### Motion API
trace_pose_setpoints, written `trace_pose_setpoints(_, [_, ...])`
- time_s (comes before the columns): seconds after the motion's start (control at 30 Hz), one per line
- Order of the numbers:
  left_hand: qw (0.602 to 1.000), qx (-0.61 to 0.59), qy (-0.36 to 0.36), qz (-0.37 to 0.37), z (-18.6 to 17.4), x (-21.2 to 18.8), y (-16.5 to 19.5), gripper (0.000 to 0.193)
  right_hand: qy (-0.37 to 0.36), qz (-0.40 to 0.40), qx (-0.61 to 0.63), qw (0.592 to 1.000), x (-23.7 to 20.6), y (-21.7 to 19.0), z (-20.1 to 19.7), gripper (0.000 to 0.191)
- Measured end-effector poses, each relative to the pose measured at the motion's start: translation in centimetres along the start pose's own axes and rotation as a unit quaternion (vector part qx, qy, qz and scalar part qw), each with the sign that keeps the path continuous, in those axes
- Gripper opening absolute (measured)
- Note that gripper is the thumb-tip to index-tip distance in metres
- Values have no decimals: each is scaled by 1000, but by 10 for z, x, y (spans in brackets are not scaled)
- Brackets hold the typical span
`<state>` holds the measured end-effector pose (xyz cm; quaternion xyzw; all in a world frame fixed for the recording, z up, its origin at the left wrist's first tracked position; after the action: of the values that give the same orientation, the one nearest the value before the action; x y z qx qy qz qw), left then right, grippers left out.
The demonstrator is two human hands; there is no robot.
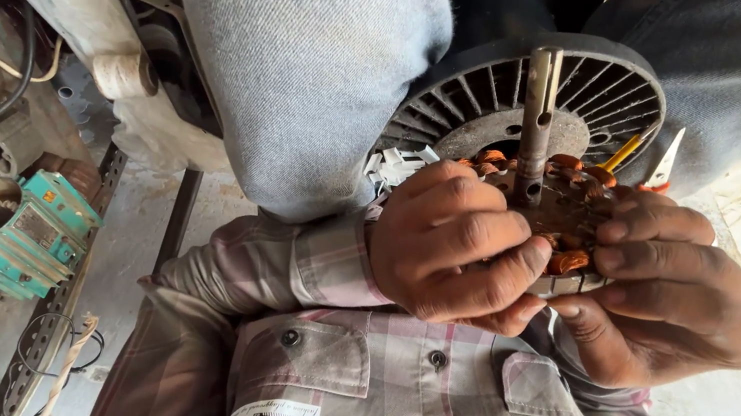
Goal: The person is repairing an electric motor stator by hand. They use scissors to trim excess copper wire and a screwdriver to adjust the windings on the stator core.
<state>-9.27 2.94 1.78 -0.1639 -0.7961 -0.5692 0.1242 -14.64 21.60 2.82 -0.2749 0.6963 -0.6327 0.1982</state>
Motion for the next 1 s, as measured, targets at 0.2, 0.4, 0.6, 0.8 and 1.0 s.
trace_pose_setpoints(0.2, [1000, 7, -14, -13, -1, 2, 1, 28, 22, -10, 1, 1000, 2, -1, 5, 34])
trace_pose_setpoints(0.4, [997, 9, -70, -13, -1, 8, 3, 17, 35, 16, -3, 999, -3, -2, 8, 35])
trace_pose_setpoints(0.6, [992, 11, -104, -64, 3, 8, 2, 16, 145, -50, -5, 988, -8, 3, 16, 48])
trace_pose_setpoints(0.8, [995, 14, -83, -54, 7, 3, -2, 20, 158, -25, -4, 987, -7, 4, 19, 46])
trace_pose_setpoints(1.0, [997, 35, -49, -45, 12, 1, -3, 19, 179, -3, 12, 984, -8, 7, 18, 47])
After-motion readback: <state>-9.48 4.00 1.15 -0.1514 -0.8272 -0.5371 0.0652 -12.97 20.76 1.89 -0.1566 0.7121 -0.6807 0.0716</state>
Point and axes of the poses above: each hand's wrist, its own x-axis towards the middle knuckle, its own z-axis out of the palm, y = z × x, the point moved 7 cm from there along x, towards the middle knuckle, and after that the axes turned 9 degrees about -y, right-handed, at the moved point
